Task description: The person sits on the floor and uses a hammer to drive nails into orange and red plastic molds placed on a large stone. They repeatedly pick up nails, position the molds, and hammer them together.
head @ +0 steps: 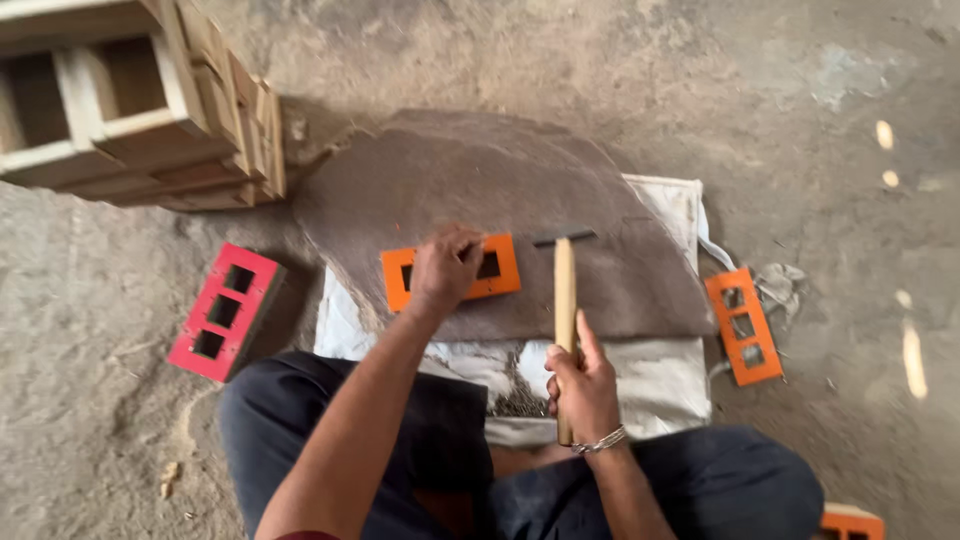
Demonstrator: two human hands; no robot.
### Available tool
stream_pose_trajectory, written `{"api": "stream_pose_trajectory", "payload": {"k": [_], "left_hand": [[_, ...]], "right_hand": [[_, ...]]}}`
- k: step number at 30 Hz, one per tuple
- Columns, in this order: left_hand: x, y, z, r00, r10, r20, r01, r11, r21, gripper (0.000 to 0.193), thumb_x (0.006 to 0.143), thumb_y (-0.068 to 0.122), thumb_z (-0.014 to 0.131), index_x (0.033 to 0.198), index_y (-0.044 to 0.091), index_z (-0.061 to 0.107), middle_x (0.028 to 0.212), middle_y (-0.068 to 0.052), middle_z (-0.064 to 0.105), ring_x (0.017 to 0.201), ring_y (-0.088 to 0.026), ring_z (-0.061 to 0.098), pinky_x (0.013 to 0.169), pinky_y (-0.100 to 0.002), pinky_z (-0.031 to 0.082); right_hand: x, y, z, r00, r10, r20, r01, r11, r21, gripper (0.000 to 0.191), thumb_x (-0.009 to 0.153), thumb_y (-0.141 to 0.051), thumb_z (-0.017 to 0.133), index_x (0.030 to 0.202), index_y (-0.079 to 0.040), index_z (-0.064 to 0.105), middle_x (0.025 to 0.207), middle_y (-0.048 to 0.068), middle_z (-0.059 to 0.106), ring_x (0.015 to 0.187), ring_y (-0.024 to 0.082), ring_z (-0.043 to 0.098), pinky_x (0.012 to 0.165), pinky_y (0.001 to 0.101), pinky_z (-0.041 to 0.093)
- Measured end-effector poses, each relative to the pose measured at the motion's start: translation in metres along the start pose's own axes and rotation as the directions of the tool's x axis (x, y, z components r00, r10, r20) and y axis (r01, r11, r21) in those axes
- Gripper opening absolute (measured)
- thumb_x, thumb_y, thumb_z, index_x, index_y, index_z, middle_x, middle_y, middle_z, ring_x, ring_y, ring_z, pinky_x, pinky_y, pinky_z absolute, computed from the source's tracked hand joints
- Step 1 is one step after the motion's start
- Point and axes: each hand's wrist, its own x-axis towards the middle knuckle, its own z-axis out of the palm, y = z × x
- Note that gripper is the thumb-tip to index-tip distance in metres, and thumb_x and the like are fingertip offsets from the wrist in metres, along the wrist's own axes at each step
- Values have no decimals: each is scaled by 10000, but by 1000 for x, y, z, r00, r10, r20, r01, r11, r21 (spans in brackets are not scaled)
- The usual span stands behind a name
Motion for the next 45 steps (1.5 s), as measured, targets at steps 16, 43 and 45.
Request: {"api": "stream_pose_trajectory", "payload": {"k": [16,43,45], "left_hand": [[0,9,-17,977,-203,61,209,973,-97,434,891,78,725,1272,70,517,983,-78,771,871,-241,757,762,-358,588],[4,9,-22,982,-176,67,183,975,-125,474,888,19,657,1277,29,387,945,-126,662,800,-257,706,691,-363,598],[5,3,-19,993,-118,17,119,981,-151,450,876,-16,615,1254,17,374,958,-148,595,798,-264,661,683,-368,588]], "right_hand": [[-27,-15,25,766,-611,199,574,513,-638,637,942,-211,659,1540,-191,440,1082,212,724,877,307,759,703,408,618],[-34,-36,23,895,-422,145,431,733,-526,656,934,-184,621,1550,-180,397,1119,119,724,518,142,623,384,308,530],[-42,-55,10,787,-602,130,587,669,-456,641,969,-174,623,1563,-110,389,1035,93,724,532,92,558,408,266,486]]}}
